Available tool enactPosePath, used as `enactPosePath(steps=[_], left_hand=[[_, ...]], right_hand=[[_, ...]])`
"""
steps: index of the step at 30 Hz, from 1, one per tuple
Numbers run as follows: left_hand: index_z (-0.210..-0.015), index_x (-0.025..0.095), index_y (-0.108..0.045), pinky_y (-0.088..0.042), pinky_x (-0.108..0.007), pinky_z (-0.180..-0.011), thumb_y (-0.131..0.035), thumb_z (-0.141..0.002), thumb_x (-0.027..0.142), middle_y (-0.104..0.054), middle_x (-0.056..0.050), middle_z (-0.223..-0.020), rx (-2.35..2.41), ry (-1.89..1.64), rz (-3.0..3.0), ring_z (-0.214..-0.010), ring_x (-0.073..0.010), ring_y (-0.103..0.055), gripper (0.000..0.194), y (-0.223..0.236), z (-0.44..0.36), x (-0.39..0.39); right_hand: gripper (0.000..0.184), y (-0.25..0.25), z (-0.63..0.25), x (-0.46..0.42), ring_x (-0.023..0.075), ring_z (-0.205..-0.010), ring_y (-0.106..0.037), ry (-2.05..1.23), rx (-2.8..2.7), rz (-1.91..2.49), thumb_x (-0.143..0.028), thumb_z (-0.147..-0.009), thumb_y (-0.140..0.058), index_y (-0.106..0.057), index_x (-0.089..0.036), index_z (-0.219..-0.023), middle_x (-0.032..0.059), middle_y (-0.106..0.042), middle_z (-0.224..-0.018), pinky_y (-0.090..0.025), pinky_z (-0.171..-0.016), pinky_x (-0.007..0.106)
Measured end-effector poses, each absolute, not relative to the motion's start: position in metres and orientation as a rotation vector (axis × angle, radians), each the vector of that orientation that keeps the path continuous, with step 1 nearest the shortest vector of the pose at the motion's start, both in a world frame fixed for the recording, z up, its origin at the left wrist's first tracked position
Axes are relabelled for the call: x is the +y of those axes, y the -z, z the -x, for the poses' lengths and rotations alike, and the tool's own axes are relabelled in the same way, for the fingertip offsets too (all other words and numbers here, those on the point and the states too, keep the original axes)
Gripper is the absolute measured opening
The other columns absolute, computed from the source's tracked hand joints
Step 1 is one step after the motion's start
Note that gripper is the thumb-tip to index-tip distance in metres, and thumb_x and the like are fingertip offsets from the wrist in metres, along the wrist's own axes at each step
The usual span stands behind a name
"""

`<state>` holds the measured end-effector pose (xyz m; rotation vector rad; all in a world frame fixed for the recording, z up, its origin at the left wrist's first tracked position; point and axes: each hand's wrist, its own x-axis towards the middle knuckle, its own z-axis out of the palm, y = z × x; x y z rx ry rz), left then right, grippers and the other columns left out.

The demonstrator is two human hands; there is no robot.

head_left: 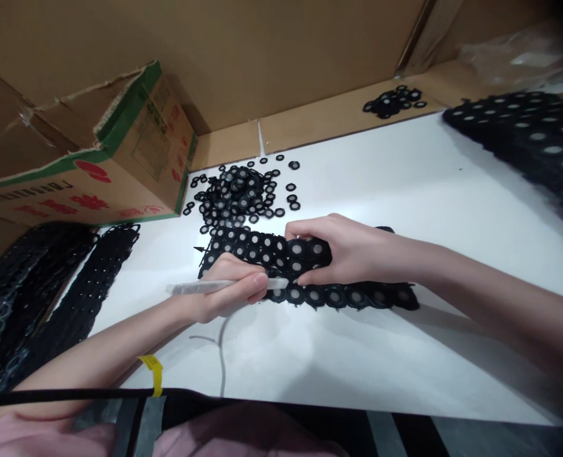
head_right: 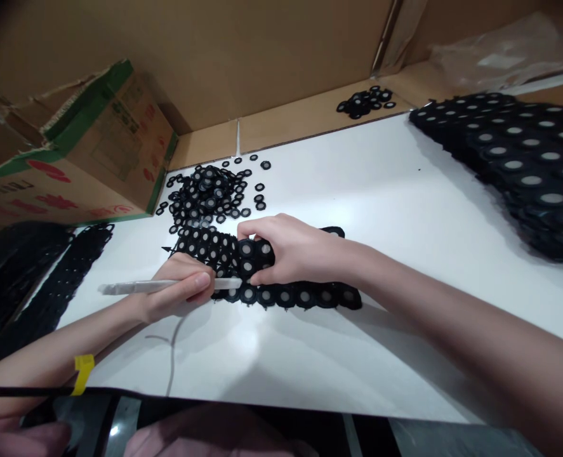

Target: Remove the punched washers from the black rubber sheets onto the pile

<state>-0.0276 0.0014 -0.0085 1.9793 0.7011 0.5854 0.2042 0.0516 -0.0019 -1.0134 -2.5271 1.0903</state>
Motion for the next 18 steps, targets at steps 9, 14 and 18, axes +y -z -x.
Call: enactPosePath(steps=[9, 14, 18], left_hand=[[-0.058, 0.016, -0.044, -0.031, -0.023, -0.048, -0.033, -0.101, 0.025, -0.043, 0.002, -0.053, 0.692, -0.614, -2.022, -0.048, -0.0077, -0.038, 0.045, 0.0106, 0.0299, 0.0040], [-0.064, 0.015, -0.050, -0.037, -0.021, -0.054, -0.031, -0.102, 0.032, -0.050, 0.000, -0.058, 0.760, -0.619, -2.097, -0.052, -0.0088, -0.043, 0.047, 0.0108, 0.0284, 0.0018], [-0.067, 0.015, -0.053, -0.039, -0.020, -0.054, -0.031, -0.102, 0.034, -0.052, 0.000, -0.060, 0.761, -0.676, -2.097, -0.052, -0.0087, -0.044, 0.045, 0.0110, 0.0272, 0.0001]], right_hand=[[0.033, 0.0026, -0.2034, 0.0530, 0.0177, -0.077, -0.054, -1.109, -2.512, 1.012, -0.036, -0.068, -0.073, -0.051, -0.022, -0.088, 0.0007, -0.060, -0.088, -0.039, -0.064, 0.028], [0.036, 0.0026, -0.2036, 0.0521, 0.0189, -0.077, -0.054, -1.099, -2.538, 1.006, -0.040, -0.069, -0.072, -0.050, -0.022, -0.092, 0.0017, -0.060, -0.088, -0.039, -0.064, 0.029], [0.051, -0.0017, -0.2016, 0.0487, 0.0217, -0.079, -0.055, -1.131, -2.572, 1.088, -0.050, -0.062, -0.076, -0.049, -0.022, -0.094, 0.0024, -0.060, -0.087, -0.038, -0.064, 0.030]])
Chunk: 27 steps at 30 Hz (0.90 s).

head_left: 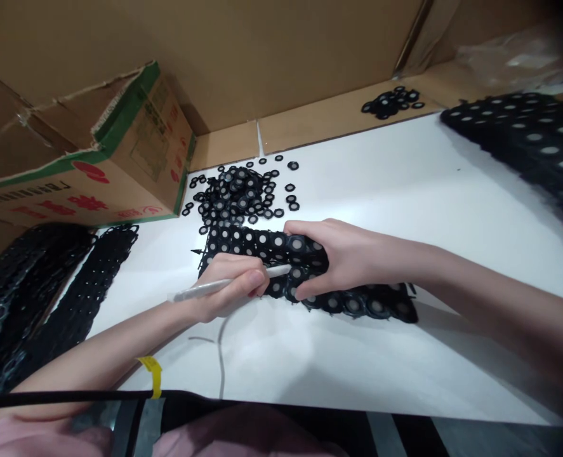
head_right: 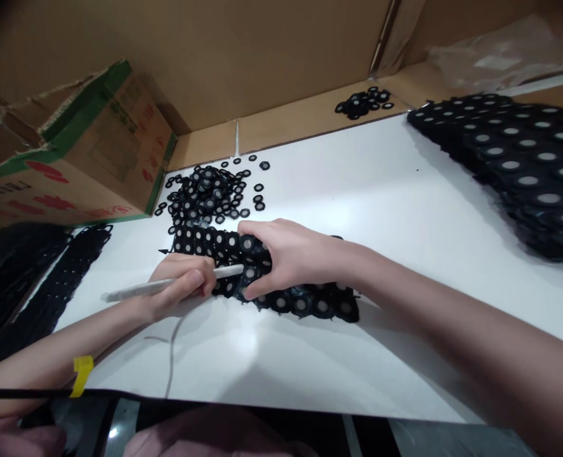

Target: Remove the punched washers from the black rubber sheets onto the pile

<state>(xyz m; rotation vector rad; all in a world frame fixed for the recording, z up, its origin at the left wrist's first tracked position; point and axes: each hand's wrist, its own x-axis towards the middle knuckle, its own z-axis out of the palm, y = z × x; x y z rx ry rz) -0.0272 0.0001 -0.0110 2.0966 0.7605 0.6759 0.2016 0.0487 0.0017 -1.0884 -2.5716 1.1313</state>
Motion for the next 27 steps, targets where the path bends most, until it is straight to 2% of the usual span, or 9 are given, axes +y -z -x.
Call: enactPosePath(steps=[4, 8, 17, 22, 27], left_hand=[[-0.069, 0.015, -0.055, -0.038, -0.021, -0.055, -0.035, -0.101, 0.035, -0.053, -0.001, -0.063, 0.750, -0.735, -2.056, -0.052, -0.0087, -0.042, 0.043, 0.013, 0.027, -0.002], [-0.061, 0.015, -0.051, -0.033, -0.025, -0.048, -0.037, -0.100, 0.032, -0.049, -0.001, -0.056, 0.745, -0.852, -1.890, -0.048, -0.0099, -0.040, 0.045, 0.014, 0.027, -0.006], [-0.057, 0.015, -0.048, -0.032, -0.025, -0.046, -0.034, -0.101, 0.034, -0.046, -0.001, -0.051, 0.742, -0.701, -1.962, -0.047, -0.0099, -0.042, 0.050, 0.010, 0.029, -0.009], [-0.059, 0.015, -0.049, -0.032, -0.024, -0.047, -0.034, -0.101, 0.034, -0.046, 0.000, -0.052, 0.751, -0.720, -1.971, -0.047, -0.0092, -0.041, 0.049, 0.008, 0.028, -0.010], [-0.059, 0.015, -0.048, -0.031, -0.025, -0.048, -0.035, -0.101, 0.034, -0.045, 0.000, -0.052, 0.777, -0.719, -1.954, -0.047, -0.0093, -0.041, 0.048, 0.008, 0.027, -0.013]], right_hand=[[0.047, -0.006, -0.198, 0.045, 0.0232, -0.080, -0.056, -1.179, -2.564, 1.131, -0.043, -0.063, -0.077, -0.047, -0.022, -0.093, 0.0020, -0.060, -0.083, -0.037, -0.064, 0.030], [0.042, -0.005, -0.197, 0.044, 0.0215, -0.080, -0.055, -1.227, -2.540, 1.102, -0.036, -0.065, -0.075, -0.045, -0.023, -0.091, 0.0017, -0.060, -0.087, -0.038, -0.063, 0.030], [0.045, -0.001, -0.198, 0.044, 0.0211, -0.083, -0.055, -1.220, -2.506, 1.059, -0.035, -0.065, -0.076, -0.049, -0.022, -0.098, 0.0030, -0.061, -0.095, -0.040, -0.066, 0.030], [0.047, 0.001, -0.198, 0.045, 0.0233, -0.092, -0.056, -1.207, -2.505, 1.021, -0.034, -0.066, -0.076, -0.050, -0.021, -0.103, 0.0056, -0.062, -0.106, -0.041, -0.073, 0.031], [0.048, 0.001, -0.199, 0.044, 0.0235, -0.090, -0.057, -1.218, -2.504, 1.027, -0.035, -0.065, -0.075, -0.051, -0.021, -0.104, 0.0056, -0.062, -0.104, -0.042, -0.071, 0.032]])
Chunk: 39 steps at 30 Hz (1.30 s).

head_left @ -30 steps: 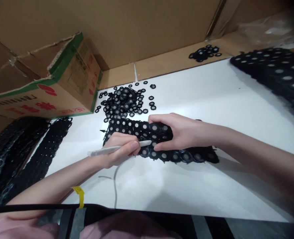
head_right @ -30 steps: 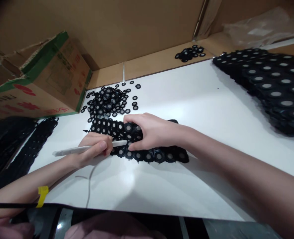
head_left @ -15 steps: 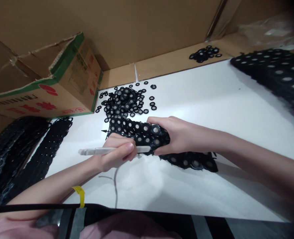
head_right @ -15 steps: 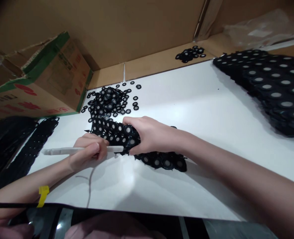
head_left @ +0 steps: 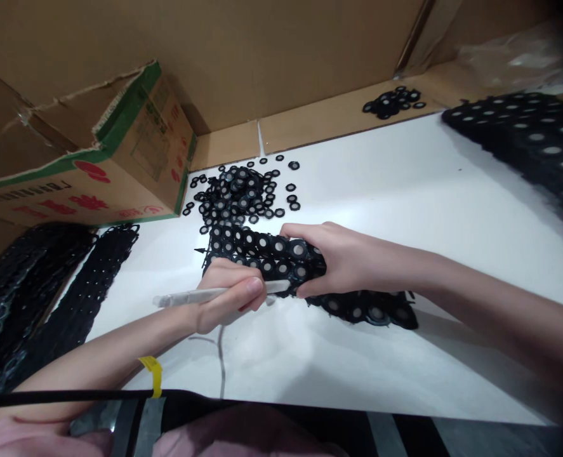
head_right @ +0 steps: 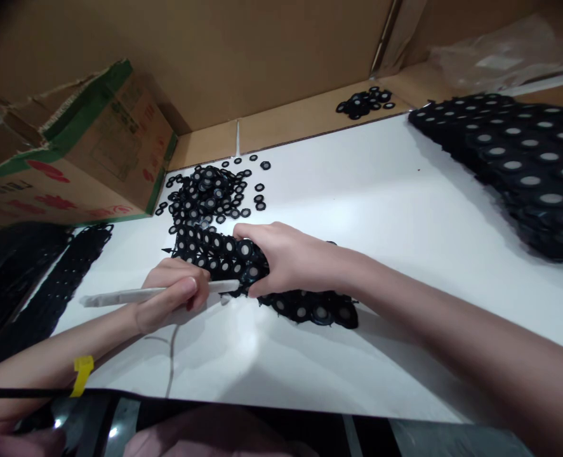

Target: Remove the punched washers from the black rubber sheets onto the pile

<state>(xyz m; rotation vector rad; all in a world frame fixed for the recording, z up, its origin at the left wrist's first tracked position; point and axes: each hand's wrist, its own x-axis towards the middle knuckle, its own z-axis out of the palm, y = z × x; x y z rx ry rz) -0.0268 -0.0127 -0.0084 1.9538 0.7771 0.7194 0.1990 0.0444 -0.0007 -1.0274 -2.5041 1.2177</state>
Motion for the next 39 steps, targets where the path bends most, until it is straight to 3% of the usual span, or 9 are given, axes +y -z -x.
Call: enactPosePath(steps=[8, 14, 27, 39], left_hand=[[-0.056, 0.015, -0.038, -0.025, -0.026, -0.046, -0.036, -0.101, 0.028, -0.039, 0.001, -0.052, 0.810, -0.615, -1.919, -0.047, -0.0080, -0.035, 0.047, 0.003, 0.025, -0.010], [-0.054, 0.015, -0.039, -0.028, -0.025, -0.046, -0.036, -0.101, 0.027, -0.041, 0.001, -0.049, 0.783, -0.616, -1.899, -0.046, -0.0074, -0.037, 0.049, 0.005, 0.027, -0.006], [-0.053, 0.015, -0.044, -0.028, -0.027, -0.046, -0.038, -0.099, 0.031, -0.044, 0.000, -0.049, 0.826, -0.756, -1.714, -0.045, -0.0093, -0.037, 0.048, 0.012, 0.024, -0.011], [-0.055, 0.016, -0.040, -0.027, -0.026, -0.045, -0.035, -0.101, 0.028, -0.040, 0.001, -0.050, 0.885, -0.664, -1.867, -0.045, -0.0085, -0.036, 0.048, 0.006, 0.022, -0.017]], right_hand=[[0.047, 0.002, -0.199, 0.045, 0.0216, -0.083, -0.056, -1.185, -2.531, 0.999, -0.034, -0.066, -0.074, -0.050, -0.021, -0.105, 0.0033, -0.061, -0.095, -0.041, -0.065, 0.029], [0.042, 0.000, -0.199, 0.045, 0.0191, -0.079, -0.055, -1.166, -2.547, 0.953, -0.033, -0.068, -0.073, -0.049, -0.022, -0.099, 0.0006, -0.059, -0.087, -0.039, -0.063, 0.027], [0.043, 0.002, -0.199, 0.045, 0.0209, -0.081, -0.056, -1.168, -2.539, 0.978, -0.033, -0.066, -0.073, -0.051, -0.023, -0.102, 0.0013, -0.061, -0.088, -0.039, -0.065, 0.028], [0.043, 0.001, -0.199, 0.045, 0.0220, -0.084, -0.056, -1.172, -2.556, 0.970, -0.032, -0.067, -0.072, -0.051, -0.023, -0.103, 0.0023, -0.061, -0.089, -0.039, -0.065, 0.029]])
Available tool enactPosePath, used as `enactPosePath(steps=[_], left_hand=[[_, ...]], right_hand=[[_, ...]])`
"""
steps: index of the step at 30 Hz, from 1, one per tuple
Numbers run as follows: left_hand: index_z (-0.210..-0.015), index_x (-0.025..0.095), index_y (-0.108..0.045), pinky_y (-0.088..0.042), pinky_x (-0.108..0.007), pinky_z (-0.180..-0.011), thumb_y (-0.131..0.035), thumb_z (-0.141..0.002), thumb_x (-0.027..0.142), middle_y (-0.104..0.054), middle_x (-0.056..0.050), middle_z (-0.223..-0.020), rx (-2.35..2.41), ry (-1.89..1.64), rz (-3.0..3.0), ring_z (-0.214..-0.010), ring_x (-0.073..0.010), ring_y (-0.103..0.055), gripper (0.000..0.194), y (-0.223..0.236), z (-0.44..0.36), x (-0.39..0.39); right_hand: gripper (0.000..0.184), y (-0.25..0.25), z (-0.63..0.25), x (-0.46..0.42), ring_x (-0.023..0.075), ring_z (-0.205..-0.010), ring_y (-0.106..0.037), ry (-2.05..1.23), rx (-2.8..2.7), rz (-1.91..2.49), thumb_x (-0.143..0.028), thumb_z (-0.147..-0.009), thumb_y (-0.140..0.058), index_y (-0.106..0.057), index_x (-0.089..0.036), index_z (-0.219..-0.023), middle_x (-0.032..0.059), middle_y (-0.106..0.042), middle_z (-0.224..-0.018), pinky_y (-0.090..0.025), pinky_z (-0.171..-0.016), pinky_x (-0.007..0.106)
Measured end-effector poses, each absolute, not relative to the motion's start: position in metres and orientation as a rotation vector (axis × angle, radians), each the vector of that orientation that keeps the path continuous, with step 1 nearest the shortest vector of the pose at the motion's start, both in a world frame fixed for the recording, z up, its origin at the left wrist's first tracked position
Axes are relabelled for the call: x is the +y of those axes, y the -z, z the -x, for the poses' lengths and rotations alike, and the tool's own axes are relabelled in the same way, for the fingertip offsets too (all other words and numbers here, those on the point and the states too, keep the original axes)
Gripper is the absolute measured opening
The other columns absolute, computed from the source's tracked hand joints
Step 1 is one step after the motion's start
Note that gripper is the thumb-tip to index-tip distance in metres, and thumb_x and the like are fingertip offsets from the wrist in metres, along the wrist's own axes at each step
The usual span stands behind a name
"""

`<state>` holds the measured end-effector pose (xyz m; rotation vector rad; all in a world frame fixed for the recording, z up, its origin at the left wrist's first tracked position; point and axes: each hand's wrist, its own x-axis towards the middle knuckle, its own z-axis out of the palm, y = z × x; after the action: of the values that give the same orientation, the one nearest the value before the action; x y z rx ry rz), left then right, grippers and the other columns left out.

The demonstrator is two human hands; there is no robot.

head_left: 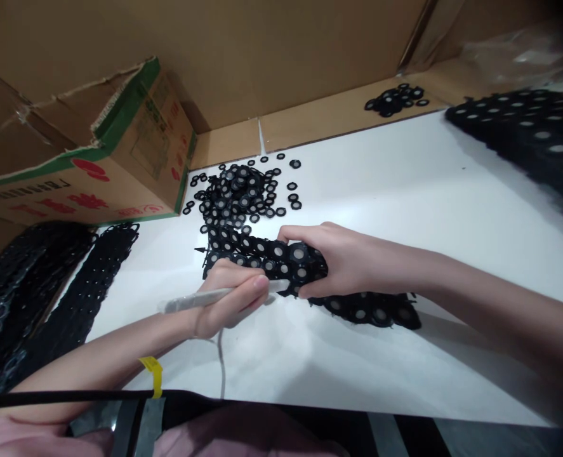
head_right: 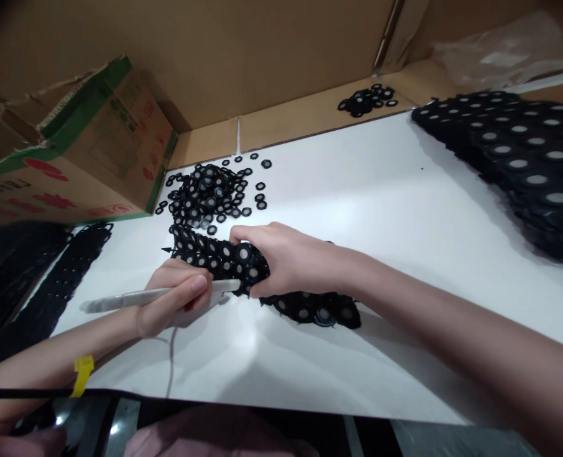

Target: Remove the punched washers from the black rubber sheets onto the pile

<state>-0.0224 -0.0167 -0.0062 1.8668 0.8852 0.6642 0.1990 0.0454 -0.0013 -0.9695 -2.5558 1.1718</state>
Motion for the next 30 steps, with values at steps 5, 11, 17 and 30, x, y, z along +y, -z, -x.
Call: enactPosePath(steps=[5, 11, 17, 30], left_hand=[[-0.054, 0.016, -0.037, -0.027, -0.025, -0.046, -0.037, -0.101, 0.029, -0.038, 0.003, -0.049, 0.845, -0.620, -1.824, -0.045, -0.0075, -0.035, 0.049, 0.006, 0.023, -0.011], [-0.056, 0.017, -0.038, -0.026, -0.026, -0.047, -0.035, -0.098, 0.024, -0.036, 0.003, -0.048, 0.839, -0.489, -1.791, -0.044, -0.0079, -0.033, 0.043, 0.003, 0.021, -0.011], [-0.056, 0.017, -0.041, -0.026, -0.026, -0.046, -0.037, -0.099, 0.030, -0.036, 0.003, -0.048, 0.831, -0.538, -1.740, -0.045, -0.0089, -0.035, 0.046, 0.007, 0.025, -0.010], [-0.052, 0.014, -0.046, -0.017, -0.026, -0.043, -0.047, -0.095, 0.039, -0.037, 0.002, -0.045, 0.916, -0.658, -1.308, -0.044, -0.0076, -0.031, 0.050, 0.007, 0.016, -0.013]], right_hand=[[0.042, 0.002, -0.199, 0.045, 0.0203, -0.081, -0.054, -1.171, -2.555, 0.955, -0.032, -0.067, -0.072, -0.048, -0.023, -0.101, 0.0007, -0.058, -0.086, -0.037, -0.064, 0.028], [0.035, -0.003, -0.197, 0.045, 0.0171, -0.075, -0.052, -1.203, -2.564, 0.955, -0.026, -0.067, -0.072, -0.045, -0.022, -0.089, -0.0013, -0.056, -0.083, -0.035, -0.063, 0.027], [0.038, -0.002, -0.199, 0.045, 0.0183, -0.076, -0.053, -1.180, -2.561, 0.948, -0.032, -0.067, -0.074, -0.048, -0.022, -0.094, 0.0006, -0.060, -0.089, -0.035, -0.065, 0.028], [0.068, -0.003, -0.205, 0.072, 0.0271, -0.083, -0.061, -0.735, -2.744, 1.131, -0.046, -0.056, -0.081, -0.056, -0.024, -0.115, 0.0031, -0.067, -0.086, -0.040, -0.064, 0.030]])
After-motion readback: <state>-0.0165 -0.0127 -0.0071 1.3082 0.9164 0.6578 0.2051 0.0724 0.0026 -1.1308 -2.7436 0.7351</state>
